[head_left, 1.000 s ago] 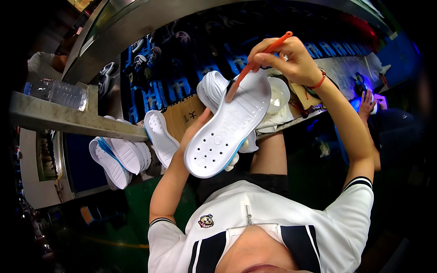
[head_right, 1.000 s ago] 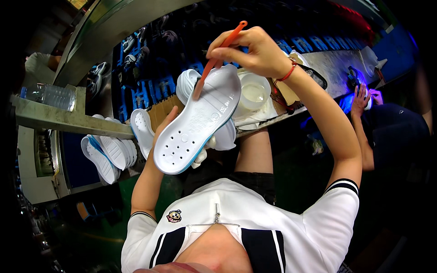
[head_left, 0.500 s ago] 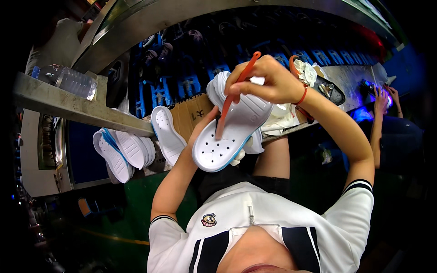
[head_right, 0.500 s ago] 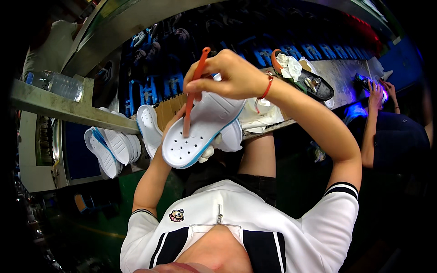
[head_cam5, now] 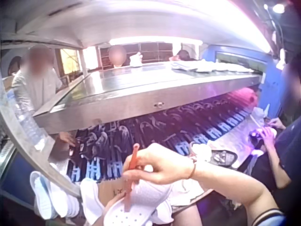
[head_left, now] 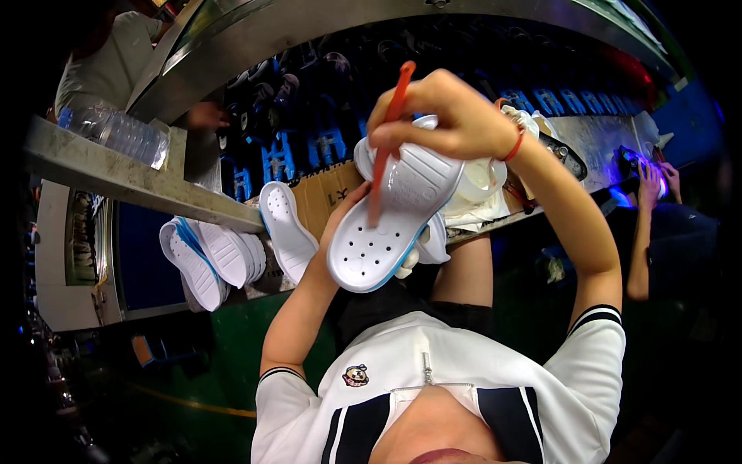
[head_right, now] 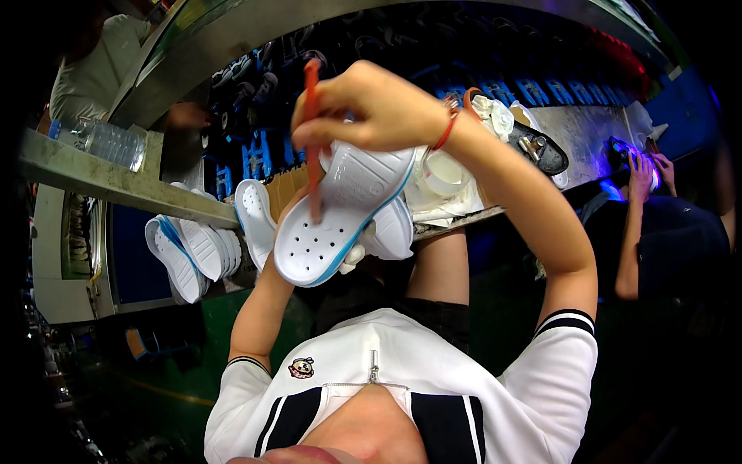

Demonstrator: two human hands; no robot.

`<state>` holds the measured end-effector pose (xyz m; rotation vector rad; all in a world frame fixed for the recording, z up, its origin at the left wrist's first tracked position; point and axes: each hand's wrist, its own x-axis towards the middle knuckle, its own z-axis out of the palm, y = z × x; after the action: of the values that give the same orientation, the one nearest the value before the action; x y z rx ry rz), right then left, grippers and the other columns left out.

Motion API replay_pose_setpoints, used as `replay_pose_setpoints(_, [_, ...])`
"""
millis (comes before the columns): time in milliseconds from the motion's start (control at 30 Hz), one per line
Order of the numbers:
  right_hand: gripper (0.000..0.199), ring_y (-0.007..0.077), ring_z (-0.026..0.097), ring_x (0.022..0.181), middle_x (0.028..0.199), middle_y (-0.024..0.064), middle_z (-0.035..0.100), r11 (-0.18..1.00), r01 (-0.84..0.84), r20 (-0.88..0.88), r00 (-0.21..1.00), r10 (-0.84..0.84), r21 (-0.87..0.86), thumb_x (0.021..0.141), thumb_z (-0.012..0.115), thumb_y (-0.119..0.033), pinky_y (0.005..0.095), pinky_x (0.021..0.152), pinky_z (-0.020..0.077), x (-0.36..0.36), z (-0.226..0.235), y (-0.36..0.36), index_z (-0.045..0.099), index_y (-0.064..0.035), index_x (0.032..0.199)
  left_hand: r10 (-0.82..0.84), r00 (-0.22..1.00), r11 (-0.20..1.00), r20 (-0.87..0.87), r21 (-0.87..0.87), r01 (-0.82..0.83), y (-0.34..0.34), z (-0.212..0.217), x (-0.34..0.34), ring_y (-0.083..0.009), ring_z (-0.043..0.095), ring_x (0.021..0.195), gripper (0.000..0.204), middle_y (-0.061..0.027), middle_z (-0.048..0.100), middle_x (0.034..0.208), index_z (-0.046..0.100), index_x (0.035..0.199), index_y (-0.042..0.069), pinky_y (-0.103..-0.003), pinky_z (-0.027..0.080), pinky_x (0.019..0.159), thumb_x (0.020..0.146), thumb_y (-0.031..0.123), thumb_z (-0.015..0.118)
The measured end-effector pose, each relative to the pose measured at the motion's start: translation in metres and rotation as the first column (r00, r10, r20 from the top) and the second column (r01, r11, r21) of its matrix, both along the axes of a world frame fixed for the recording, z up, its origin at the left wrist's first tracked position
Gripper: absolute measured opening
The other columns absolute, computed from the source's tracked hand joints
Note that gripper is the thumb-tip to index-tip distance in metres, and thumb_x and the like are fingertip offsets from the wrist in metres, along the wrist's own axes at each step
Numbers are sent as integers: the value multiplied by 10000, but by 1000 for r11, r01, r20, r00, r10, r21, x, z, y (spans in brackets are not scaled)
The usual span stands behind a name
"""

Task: The person applies adhesive to the surfaces of shoe soles using a brush, dipping the brush into a container of glue between applications and placing completed soles onto a conveyor belt.

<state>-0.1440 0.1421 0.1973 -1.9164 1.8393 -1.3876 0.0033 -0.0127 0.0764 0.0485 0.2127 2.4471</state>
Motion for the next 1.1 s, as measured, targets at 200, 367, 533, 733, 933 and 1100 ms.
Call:
replay_pose_setpoints(200, [226,146,686,688,786,83,715,994,-106,201,974,105,-8,929,675,-223,256,644,531,12,-11,4,721,-1,925,164,973,984,164,37,-173,-1,-6,6,-446,566,1155,649,-282,462,1344,371,1448,10,-601,516,913,1008,486,377])
replay_pose_setpoints(367, [226,181,686,778,879,109,697,990,39,159,985,-61,138,958,633,-185,286,749,568,-69,-12,61,719,22,929,-129,970,968,209,239,77,-1,4,26,-487,594,938,771,-323,481,1268,307,1498,-5,-562,523,752,960,539,403])
replay_pose_setpoints(533, [243,163,687,790,888,97,702,952,261,77,958,-276,158,953,644,-206,279,764,559,-74,-15,88,721,25,941,-89,981,979,174,194,55,3,12,26,-474,606,897,737,-312,493,1244,323,1495,-5,-539,524,716,952,486,399])
replay_pose_setpoints(733, [205,166,698,780,895,112,707,927,375,377,862,-339,-24,955,626,-149,274,761,542,-26,-22,95,713,37,972,255,965,964,66,-94,-248,-5,-1,31,-399,646,1031,736,-258,573,1262,383,1438,-34,-519,537,886,872,402,560])
replay_pose_setpoints(933, [221,199,713,770,887,168,709,845,520,602,715,-354,-121,976,574,-93,281,751,551,27,-40,85,674,102,1004,667,709,534,-232,-515,-671,-30,-18,24,-315,580,1186,672,-150,582,1240,469,1333,12,-489,515,1017,717,19,738])
replay_pose_setpoints(1100, [197,231,729,842,930,171,722,845,528,533,742,-406,-91,955,621,-72,313,788,578,50,-65,55,679,93,1046,663,659,341,-355,-640,-688,-17,-27,25,-249,539,1217,674,-106,554,1271,458,1343,38,-421,487,1044,734,1,744])
